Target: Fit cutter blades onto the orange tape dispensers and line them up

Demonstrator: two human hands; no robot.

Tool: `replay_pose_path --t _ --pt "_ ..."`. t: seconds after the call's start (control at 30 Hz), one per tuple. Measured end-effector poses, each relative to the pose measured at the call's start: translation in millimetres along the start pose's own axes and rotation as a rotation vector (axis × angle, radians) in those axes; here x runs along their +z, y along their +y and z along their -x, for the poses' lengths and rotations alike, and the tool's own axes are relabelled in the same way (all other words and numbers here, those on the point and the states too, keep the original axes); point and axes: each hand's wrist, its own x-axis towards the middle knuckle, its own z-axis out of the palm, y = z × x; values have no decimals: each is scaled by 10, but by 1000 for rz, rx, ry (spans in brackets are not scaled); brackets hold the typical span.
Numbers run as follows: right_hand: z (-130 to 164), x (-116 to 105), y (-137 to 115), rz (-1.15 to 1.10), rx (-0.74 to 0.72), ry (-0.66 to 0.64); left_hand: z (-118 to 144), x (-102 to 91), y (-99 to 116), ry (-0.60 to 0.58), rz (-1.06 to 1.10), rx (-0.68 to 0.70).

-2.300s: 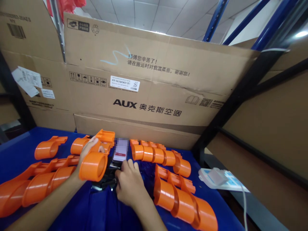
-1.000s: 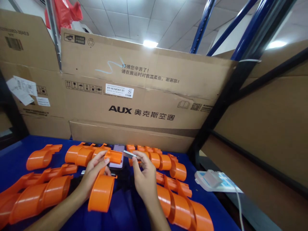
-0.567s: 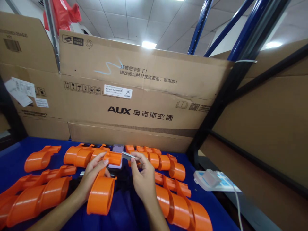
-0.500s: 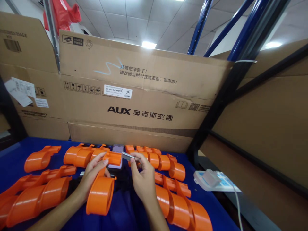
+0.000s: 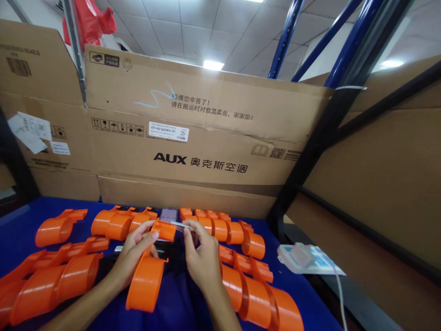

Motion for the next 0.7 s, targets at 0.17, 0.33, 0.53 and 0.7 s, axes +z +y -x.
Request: replay_pose_path --t 0.17,0.33,0.53,0.7 --pt "11 33 12 -34 7 17 -6 1 -35 -11 -14 -18" --pt "23 48 4 -86 66 -22 -10 -7 -61 -21 -40 -2" --pt "43 86 13 -130 69 -44 2 -3 -92 7 -18 6" --pt "38 82 13 -128 103 87 -1 20 -41 43 4 37"
